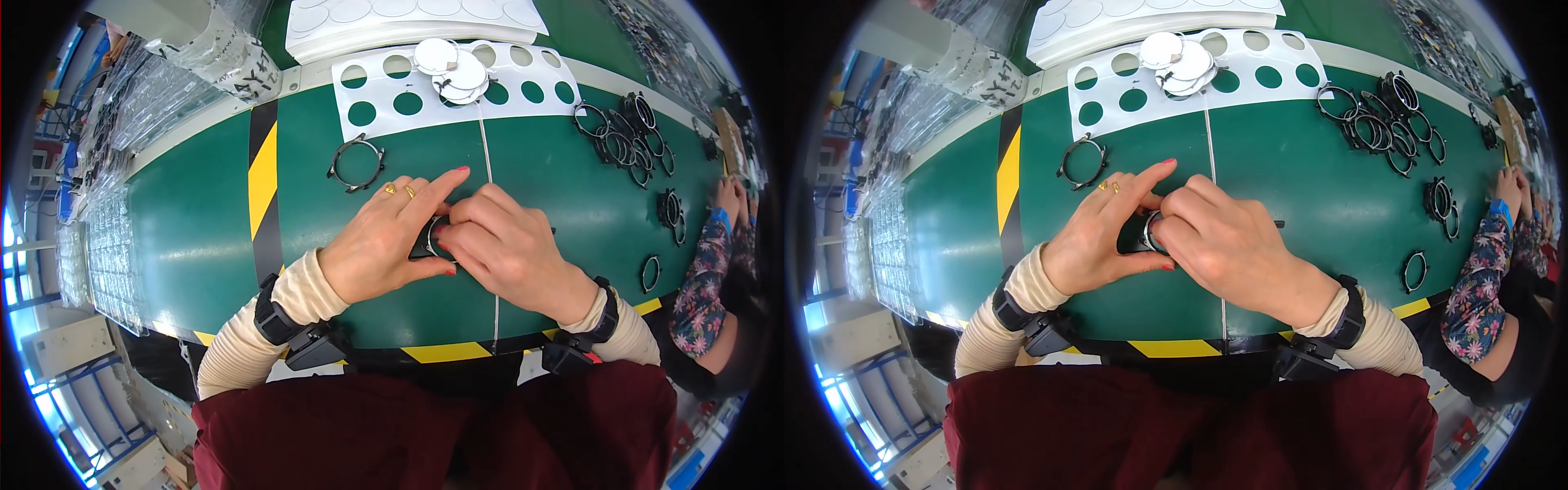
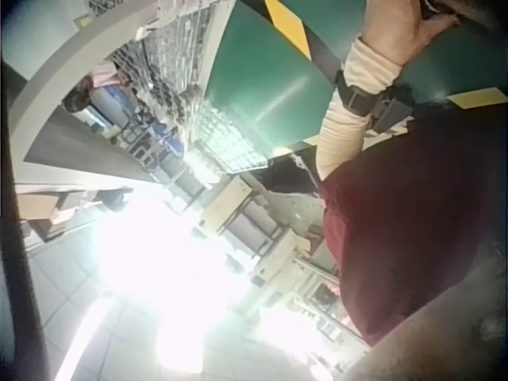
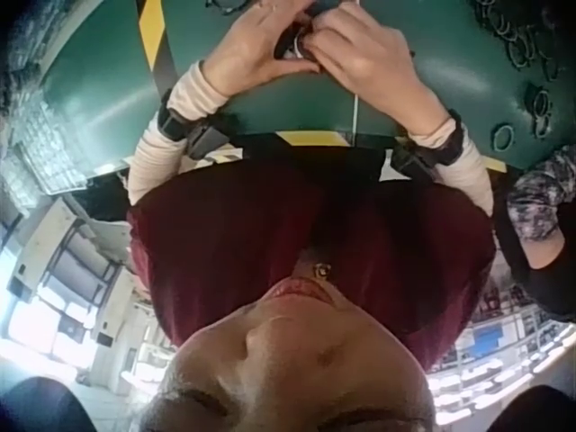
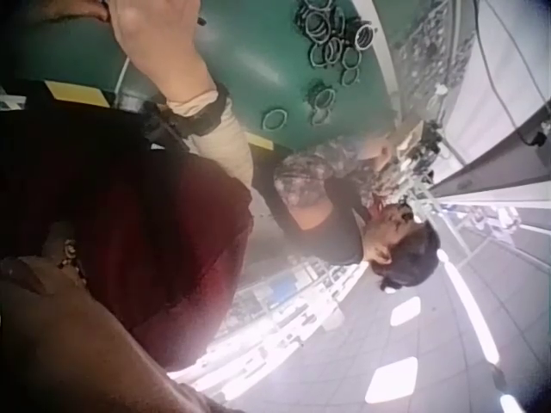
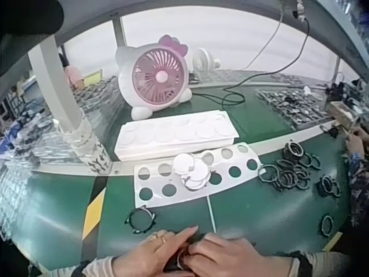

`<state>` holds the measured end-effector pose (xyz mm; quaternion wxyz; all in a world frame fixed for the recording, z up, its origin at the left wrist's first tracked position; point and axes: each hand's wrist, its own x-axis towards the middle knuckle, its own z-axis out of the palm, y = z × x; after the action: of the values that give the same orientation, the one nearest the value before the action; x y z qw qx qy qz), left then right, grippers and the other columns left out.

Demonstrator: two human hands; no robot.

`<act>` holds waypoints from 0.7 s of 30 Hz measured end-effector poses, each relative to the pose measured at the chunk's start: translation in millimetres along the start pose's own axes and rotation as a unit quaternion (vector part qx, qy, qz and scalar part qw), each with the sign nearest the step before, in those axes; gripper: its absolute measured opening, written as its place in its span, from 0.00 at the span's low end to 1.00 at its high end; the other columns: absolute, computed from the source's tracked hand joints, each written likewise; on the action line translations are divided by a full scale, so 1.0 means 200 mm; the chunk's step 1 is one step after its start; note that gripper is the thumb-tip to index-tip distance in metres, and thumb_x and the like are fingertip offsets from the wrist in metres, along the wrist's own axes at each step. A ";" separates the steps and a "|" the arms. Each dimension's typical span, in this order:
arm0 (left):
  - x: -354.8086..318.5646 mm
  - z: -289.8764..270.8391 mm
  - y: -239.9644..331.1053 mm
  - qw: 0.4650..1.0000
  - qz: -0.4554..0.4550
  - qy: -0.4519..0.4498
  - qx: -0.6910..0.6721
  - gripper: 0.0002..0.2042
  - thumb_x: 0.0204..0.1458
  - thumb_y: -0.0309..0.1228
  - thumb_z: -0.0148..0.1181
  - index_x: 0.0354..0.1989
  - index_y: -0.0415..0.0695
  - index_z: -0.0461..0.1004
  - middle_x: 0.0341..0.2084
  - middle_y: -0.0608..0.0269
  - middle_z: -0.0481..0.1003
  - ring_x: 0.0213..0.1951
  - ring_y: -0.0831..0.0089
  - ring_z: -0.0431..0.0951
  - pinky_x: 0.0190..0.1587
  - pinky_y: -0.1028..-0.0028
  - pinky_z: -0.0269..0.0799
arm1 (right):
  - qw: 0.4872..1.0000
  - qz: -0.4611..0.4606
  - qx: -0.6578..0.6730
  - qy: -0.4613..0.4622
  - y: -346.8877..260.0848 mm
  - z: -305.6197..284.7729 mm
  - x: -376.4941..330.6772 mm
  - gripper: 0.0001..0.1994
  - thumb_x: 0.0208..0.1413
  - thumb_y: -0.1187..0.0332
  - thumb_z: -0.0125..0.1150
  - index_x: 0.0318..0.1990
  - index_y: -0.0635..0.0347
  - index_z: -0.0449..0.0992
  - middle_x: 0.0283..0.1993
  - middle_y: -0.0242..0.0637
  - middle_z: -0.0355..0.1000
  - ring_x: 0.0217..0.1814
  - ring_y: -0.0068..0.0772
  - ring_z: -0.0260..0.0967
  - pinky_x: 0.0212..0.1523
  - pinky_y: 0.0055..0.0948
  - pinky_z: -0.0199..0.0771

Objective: Assembling small electronic or mechanical components into circular metal frames at a factory workstation.

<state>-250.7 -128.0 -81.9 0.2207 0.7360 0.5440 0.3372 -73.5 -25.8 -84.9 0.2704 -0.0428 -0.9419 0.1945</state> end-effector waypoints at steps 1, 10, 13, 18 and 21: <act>0.00 0.00 0.00 1.000 -0.001 -0.002 -0.001 0.46 0.38 0.28 0.74 0.68 0.41 0.54 0.38 0.54 0.72 0.42 0.54 0.71 0.49 0.61 0.68 | 1.000 0.000 0.000 0.000 0.00 0.00 0.00 0.09 0.38 0.78 0.70 0.30 0.59 0.77 0.32 0.30 0.69 0.32 0.31 0.67 0.20 0.27 0.65; 0.01 0.01 0.00 1.000 -0.005 -0.004 -0.010 0.45 0.38 0.29 0.74 0.68 0.41 0.54 0.38 0.54 0.72 0.42 0.54 0.71 0.50 0.60 0.67 | 0.998 0.046 0.037 0.035 0.01 0.01 -0.01 0.09 0.38 0.78 0.70 0.29 0.60 0.77 0.32 0.31 0.69 0.32 0.32 0.67 0.21 0.27 0.66; 0.01 0.01 -0.01 1.000 -0.012 -0.006 -0.009 0.46 0.38 0.29 0.74 0.68 0.42 0.55 0.39 0.55 0.73 0.42 0.55 0.71 0.50 0.61 0.67 | 0.997 0.052 0.029 0.040 0.00 0.02 0.00 0.09 0.38 0.78 0.70 0.29 0.60 0.77 0.32 0.31 0.68 0.32 0.31 0.67 0.21 0.27 0.66; 0.00 0.01 0.00 1.000 -0.019 0.001 -0.002 0.47 0.36 0.29 0.76 0.68 0.42 0.56 0.41 0.55 0.74 0.43 0.57 0.72 0.50 0.63 0.67 | 1.000 0.025 0.001 0.002 0.00 0.01 -0.01 0.09 0.39 0.78 0.70 0.29 0.59 0.77 0.32 0.31 0.68 0.32 0.32 0.67 0.22 0.28 0.67; 0.00 0.01 0.00 1.000 -0.017 0.004 0.000 0.46 0.36 0.29 0.76 0.68 0.42 0.56 0.41 0.55 0.74 0.43 0.57 0.72 0.50 0.63 0.67 | 1.000 -0.004 -0.004 -0.026 0.00 0.00 -0.01 0.09 0.39 0.78 0.70 0.30 0.59 0.76 0.32 0.31 0.68 0.32 0.32 0.68 0.22 0.28 0.67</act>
<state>-250.4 -127.9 -83.3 0.2247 0.7252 0.5573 0.3363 -71.4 -25.5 -86.4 0.2463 -0.0352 -0.9495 0.1910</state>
